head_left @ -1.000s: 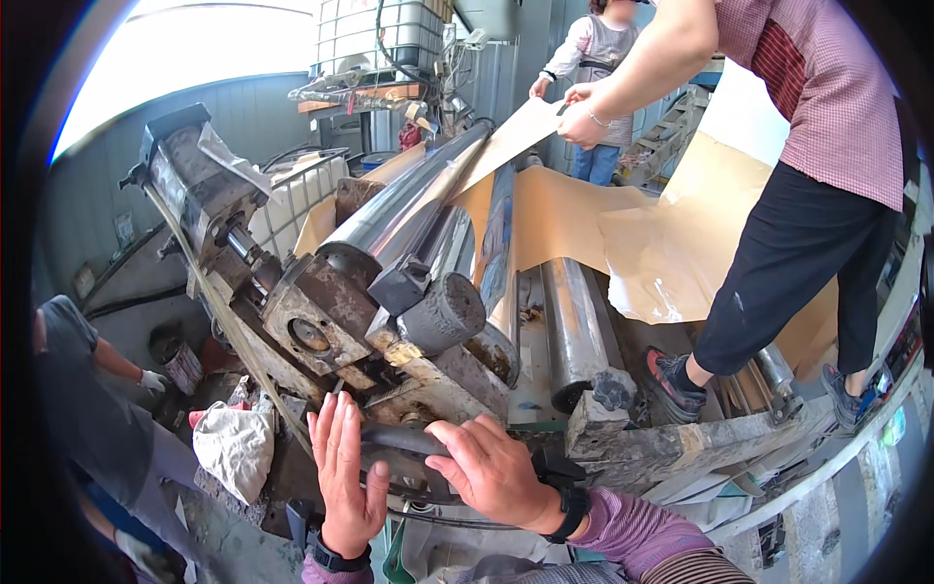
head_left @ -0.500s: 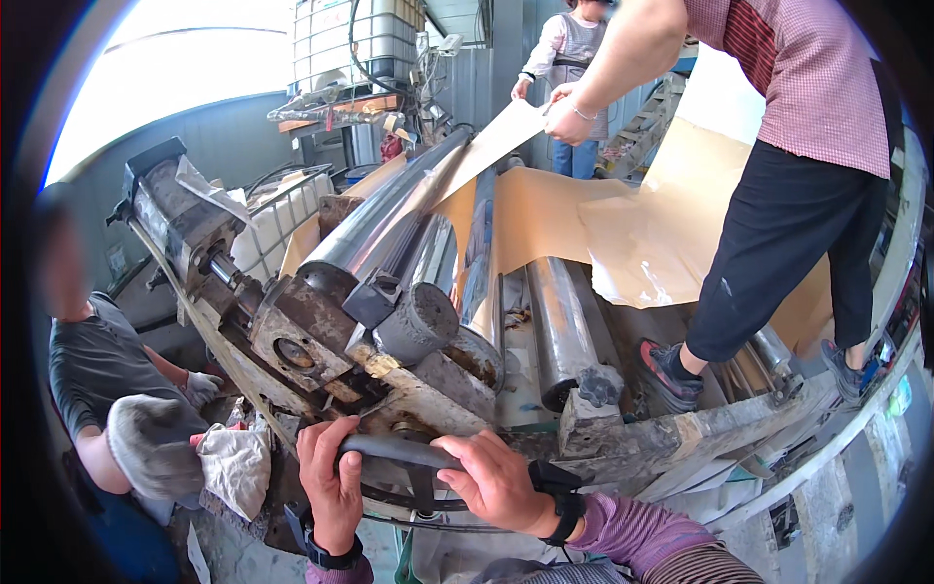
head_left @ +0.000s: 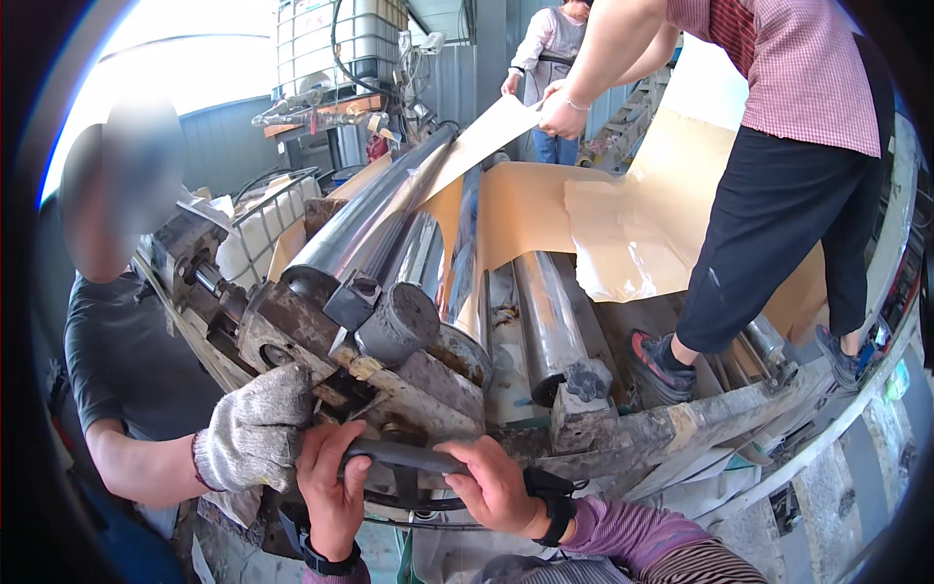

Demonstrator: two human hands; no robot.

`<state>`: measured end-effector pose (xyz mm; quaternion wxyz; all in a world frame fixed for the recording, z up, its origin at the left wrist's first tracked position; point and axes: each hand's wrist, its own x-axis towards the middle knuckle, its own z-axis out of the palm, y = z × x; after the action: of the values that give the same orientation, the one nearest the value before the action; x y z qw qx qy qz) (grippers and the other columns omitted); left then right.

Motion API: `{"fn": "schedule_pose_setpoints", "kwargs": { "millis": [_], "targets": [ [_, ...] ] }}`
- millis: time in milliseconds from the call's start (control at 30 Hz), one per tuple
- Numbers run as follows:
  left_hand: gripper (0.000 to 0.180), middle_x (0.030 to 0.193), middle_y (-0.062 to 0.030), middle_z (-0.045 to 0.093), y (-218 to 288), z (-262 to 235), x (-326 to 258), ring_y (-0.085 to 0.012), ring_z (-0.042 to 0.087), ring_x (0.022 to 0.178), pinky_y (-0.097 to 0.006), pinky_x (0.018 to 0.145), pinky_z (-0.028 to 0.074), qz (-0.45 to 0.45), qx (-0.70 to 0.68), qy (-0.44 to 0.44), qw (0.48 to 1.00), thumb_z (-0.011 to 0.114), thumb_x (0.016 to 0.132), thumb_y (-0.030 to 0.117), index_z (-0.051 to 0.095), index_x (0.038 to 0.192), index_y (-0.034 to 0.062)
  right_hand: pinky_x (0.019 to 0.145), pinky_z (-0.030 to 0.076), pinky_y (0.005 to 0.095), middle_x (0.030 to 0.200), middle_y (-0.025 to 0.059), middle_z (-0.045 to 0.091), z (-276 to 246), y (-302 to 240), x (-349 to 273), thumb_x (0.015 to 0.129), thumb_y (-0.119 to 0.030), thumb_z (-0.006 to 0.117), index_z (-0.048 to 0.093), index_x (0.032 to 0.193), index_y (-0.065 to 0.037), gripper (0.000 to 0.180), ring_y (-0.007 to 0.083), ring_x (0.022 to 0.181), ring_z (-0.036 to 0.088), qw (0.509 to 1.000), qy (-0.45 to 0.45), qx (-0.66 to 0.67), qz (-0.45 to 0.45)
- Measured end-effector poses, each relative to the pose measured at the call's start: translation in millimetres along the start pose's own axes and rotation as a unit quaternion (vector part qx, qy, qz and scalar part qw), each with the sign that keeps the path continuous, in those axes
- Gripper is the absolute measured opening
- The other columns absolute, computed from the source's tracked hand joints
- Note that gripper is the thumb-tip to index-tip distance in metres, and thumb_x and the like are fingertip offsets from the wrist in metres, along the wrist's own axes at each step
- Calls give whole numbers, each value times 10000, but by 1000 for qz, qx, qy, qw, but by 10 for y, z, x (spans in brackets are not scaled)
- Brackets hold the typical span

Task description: The person assists in operating an industrial roller machine by hand to process large sheets of material.

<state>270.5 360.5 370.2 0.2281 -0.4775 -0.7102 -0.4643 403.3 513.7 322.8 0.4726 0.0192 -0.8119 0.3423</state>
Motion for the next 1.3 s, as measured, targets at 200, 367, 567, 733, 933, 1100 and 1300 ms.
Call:
{"fn": "schedule_pose_setpoints", "kwargs": {
  "millis": [200,367,567,733,933,1100,1300],
  "targets": [
    [354,969,-115,577,-59,-23,9,-282,526,892,-381,802,418,27,35,-7,999,600,910,362,660,1101,70,621,467,380,976,132,617,-103,-369,465,851,-178,698,567,1117,-10,340,310,769,599,996,-82,3,19],
    [404,1038,-124,576,-34,-83,49,-284,530,954,-375,846,423,3,9,-61,998,635,877,360,651,1155,68,609,488,393,826,157,620,35,-206,473,879,-242,688,567,1013,-15,290,341,698,629,994,-106,8,28],
    [622,1149,-160,542,-117,-146,-1,-277,541,1045,-343,902,430,-30,-32,35,998,577,907,486,545,1246,-34,586,487,404,808,144,622,22,-159,378,889,-302,665,550,978,-31,307,351,695,626,995,-93,7,30],
    [591,948,-111,555,-339,-61,-74,-225,541,873,-313,790,429,-106,-101,-6,989,474,952,535,558,1071,-38,580,483,396,790,137,618,15,-150,299,890,-303,666,567,986,-31,306,341,683,622,997,-70,17,42],
    [532,774,-72,469,-387,-31,-55,-174,450,719,-299,656,372,-119,-93,28,988,422,987,496,516,887,-17,603,490,396,825,151,628,58,-50,214,885,-285,676,571,1015,-19,314,344,717,628,997,-31,63,22],
    [510,730,-113,391,-369,8,28,-227,412,663,-333,603,341,-50,-34,-9,998,407,999,453,454,832,-26,605,485,386,831,148,620,33,28,138,888,-268,676,571,1036,-16,310,334,704,624,995,-25,89,42],
    [616,745,-139,434,-196,2,124,-295,439,666,-367,600,358,-15,-14,-28,999,517,900,588,473,822,-21,590,478,363,796,131,611,8,41,23,895,-247,669,571,1047,-18,292,313,669,617,996,5,82,48]
  ]
}}
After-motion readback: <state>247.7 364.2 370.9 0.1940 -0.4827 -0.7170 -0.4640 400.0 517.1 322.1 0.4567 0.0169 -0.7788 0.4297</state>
